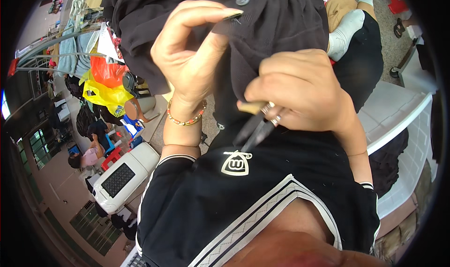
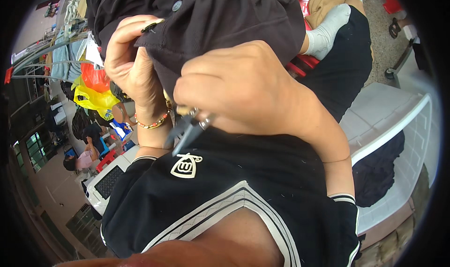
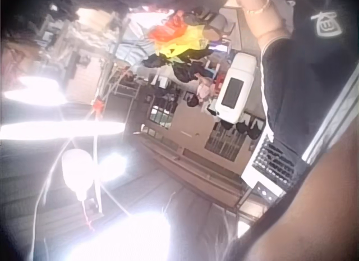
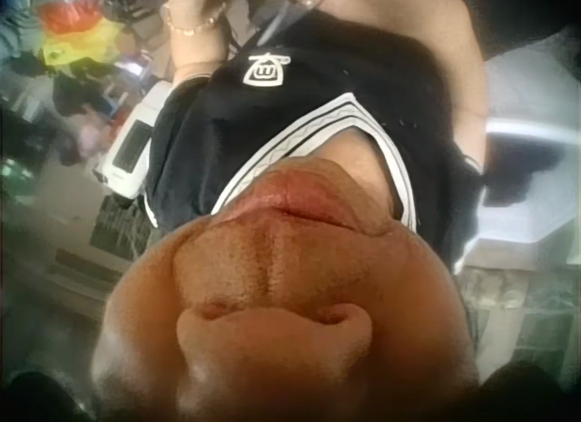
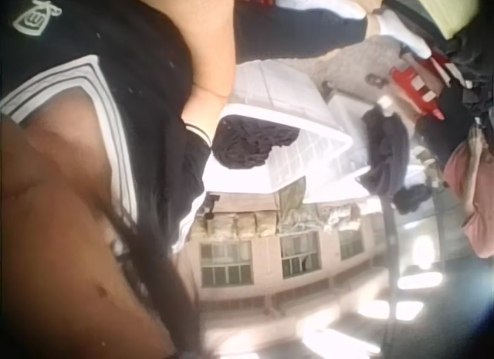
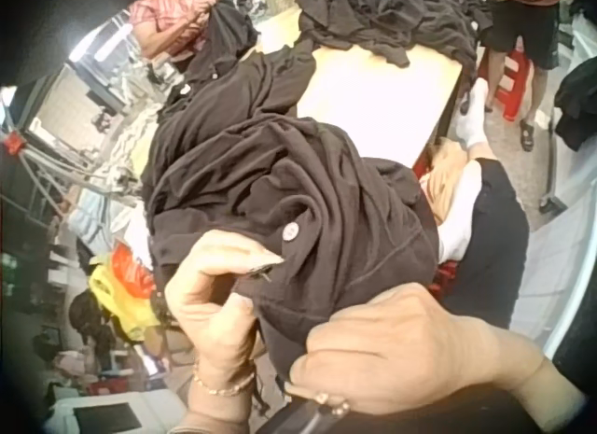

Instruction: Trimming loose threads from black garments using small snips in a factory setting.

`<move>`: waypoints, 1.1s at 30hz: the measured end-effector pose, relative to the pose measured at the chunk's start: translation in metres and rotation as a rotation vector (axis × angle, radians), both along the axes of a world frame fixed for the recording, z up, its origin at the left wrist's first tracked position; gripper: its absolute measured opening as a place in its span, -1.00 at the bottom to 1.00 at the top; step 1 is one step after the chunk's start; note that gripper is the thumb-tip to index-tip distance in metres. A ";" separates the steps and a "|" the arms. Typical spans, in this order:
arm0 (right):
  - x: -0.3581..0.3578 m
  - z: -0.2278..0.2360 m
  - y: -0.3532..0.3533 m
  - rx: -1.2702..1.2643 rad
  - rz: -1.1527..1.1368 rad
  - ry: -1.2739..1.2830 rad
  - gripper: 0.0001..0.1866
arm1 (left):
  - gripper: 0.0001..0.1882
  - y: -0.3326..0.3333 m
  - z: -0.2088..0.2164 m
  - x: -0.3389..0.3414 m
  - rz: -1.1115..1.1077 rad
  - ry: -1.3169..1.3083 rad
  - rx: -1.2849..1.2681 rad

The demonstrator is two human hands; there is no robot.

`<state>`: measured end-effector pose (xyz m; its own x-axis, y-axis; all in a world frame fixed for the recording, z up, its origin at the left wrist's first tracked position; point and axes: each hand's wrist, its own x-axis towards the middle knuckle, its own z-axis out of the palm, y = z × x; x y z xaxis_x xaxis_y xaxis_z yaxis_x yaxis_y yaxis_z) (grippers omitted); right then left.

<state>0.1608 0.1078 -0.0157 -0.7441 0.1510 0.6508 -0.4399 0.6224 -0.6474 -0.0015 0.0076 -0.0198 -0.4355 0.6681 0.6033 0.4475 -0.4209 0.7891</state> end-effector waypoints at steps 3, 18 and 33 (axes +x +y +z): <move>-0.006 -0.005 0.002 0.038 -0.022 -0.108 -0.79 | -0.84 -0.003 -0.005 0.006 -0.094 -0.202 -0.006; 0.004 0.021 0.045 0.224 -0.318 -0.003 -0.55 | -0.80 -0.007 -0.021 -0.009 -0.167 -0.141 0.004; -0.006 0.015 0.045 0.337 -0.297 0.119 -0.52 | -0.82 -0.008 -0.018 -0.010 -0.129 -0.003 -0.052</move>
